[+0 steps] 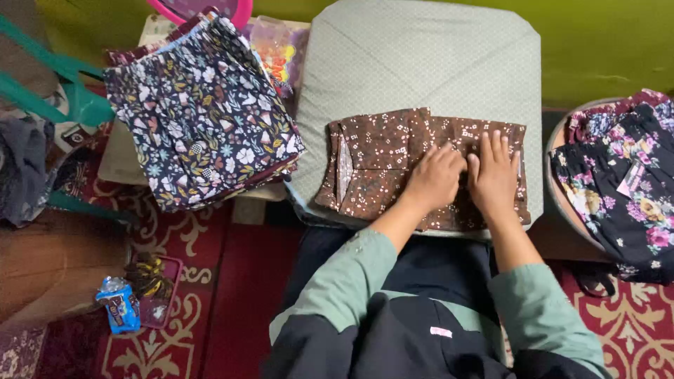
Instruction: Folding various floral-patterned shorts and garments on a flat surface.
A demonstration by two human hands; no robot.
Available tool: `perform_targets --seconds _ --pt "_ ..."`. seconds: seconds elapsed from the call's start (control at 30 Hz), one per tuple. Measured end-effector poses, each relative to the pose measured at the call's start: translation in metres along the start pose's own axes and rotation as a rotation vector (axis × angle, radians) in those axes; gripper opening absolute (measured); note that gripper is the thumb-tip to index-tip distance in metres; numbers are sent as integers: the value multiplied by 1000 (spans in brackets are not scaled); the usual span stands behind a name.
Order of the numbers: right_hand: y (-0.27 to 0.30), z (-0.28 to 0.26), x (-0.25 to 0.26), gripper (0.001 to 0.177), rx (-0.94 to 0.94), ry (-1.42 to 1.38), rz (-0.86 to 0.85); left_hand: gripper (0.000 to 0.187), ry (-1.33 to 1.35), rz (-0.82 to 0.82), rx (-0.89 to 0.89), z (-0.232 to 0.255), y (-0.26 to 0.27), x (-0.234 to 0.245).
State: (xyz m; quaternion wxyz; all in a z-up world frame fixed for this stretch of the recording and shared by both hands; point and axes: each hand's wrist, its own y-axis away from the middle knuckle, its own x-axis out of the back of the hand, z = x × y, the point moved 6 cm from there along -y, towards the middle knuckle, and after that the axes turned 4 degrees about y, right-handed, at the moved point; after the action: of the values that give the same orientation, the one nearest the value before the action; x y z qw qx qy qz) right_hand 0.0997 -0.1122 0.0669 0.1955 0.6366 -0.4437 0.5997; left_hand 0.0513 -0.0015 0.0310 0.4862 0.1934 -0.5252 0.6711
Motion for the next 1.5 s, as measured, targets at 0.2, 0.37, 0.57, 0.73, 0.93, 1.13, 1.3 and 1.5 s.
perform_targets --seconds 0.2,0.37,0.57,0.73,0.93,1.13,1.3,1.5 --pt "31 6 -17 76 -112 49 -82 106 -148 -469 191 -30 -13 17" --pt "34 7 -4 90 -241 57 -157 111 -182 -566 217 -31 -11 26" --pt "38 12 1 96 -277 31 -176 113 -191 -540 214 -28 -11 33" --pt "40 10 3 95 -259 18 -159 115 -188 -478 202 -31 -7 27" --pt "38 7 6 92 -278 44 -170 111 -161 -407 179 -38 -10 27" --pt "42 14 1 95 -276 62 -189 66 459 -94 156 -83 12 91" --pt "33 26 -17 101 -369 73 -362 49 423 214 439 -115 101 181" --pt "12 -137 19 109 305 -290 138 77 682 312 489 -139 129 144"
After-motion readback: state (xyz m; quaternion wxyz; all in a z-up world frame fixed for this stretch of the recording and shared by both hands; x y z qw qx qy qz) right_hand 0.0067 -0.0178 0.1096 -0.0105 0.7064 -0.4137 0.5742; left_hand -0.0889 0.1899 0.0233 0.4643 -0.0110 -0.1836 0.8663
